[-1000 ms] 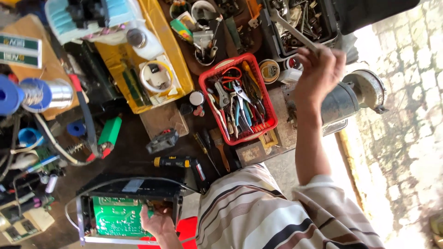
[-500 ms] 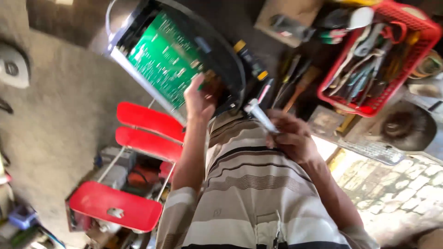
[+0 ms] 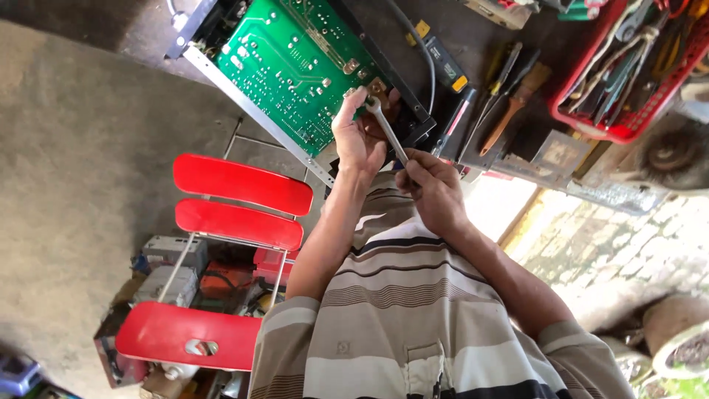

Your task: Disassembling an electronic device by removing screws from a circuit board and disconnecting wire harnesses.

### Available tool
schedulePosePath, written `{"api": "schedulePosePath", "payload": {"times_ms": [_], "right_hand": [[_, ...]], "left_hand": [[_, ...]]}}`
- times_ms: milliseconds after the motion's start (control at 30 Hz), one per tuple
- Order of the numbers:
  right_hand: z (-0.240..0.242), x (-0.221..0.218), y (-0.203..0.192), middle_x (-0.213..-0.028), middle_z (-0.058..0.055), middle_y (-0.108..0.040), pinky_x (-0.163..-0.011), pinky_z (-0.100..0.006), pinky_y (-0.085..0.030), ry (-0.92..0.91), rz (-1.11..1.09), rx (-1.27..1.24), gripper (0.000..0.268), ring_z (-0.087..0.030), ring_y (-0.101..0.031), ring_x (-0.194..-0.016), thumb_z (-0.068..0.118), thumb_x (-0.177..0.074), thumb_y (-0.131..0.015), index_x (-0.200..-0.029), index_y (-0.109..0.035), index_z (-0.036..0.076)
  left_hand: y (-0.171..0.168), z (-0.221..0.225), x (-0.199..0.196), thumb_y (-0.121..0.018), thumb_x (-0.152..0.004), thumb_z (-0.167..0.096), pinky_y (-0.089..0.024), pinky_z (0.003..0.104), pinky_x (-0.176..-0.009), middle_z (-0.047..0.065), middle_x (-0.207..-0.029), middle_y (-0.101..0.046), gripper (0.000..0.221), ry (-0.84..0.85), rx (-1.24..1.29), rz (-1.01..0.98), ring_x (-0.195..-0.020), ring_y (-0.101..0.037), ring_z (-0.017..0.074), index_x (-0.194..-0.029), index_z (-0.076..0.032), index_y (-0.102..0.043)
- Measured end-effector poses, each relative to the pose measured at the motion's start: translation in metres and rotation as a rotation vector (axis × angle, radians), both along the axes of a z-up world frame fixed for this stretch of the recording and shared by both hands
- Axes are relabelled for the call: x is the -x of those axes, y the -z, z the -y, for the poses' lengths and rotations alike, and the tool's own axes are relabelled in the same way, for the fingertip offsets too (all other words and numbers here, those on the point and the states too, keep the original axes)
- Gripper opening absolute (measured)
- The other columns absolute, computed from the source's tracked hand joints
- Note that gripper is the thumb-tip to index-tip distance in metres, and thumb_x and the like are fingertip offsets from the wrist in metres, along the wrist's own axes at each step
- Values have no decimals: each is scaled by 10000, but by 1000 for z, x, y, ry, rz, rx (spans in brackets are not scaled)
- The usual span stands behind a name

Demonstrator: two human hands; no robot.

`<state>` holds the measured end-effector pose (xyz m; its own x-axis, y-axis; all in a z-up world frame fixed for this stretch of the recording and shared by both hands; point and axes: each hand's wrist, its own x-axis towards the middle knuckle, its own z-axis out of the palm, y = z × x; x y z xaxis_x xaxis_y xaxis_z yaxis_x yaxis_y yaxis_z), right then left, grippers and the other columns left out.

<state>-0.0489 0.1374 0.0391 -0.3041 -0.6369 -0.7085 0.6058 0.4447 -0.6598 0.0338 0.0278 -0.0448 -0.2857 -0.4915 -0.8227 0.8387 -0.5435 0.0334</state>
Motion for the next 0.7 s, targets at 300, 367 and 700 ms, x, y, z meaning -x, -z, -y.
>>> {"api": "schedulePosePath", "payload": {"times_ms": [300,367,700], "right_hand": [[9,-28,-5,-895,-213,-631,-562,-292,-549,-14,-331,49,249,-242,-701,-687,57,-1077,-490,-1218,-579,-128],[13,-33,-9,-840,-178,-615,-472,-273,-526,-85,-374,38,242,-209,-674,-601,40,-1074,-467,-1227,-566,-119],[17,-17,6,-709,-104,-593,-430,-245,-425,-272,-770,64,260,-166,-576,-500,-62,-1042,-491,-1298,-513,-20]], "left_hand": [[-18,6,-11,-715,-886,-242,-576,439,-968,231,-1012,-755,262,102,99,-103,-998,-761,335,-982,1,-700],[-22,8,-14,-678,-893,-204,-575,406,-969,242,-1001,-763,210,106,133,-148,-991,-765,321,-946,-5,-718],[10,-8,-11,-701,-827,12,-551,414,-937,236,-1008,-757,164,93,154,-62,-925,-764,334,-989,17,-728]]}}
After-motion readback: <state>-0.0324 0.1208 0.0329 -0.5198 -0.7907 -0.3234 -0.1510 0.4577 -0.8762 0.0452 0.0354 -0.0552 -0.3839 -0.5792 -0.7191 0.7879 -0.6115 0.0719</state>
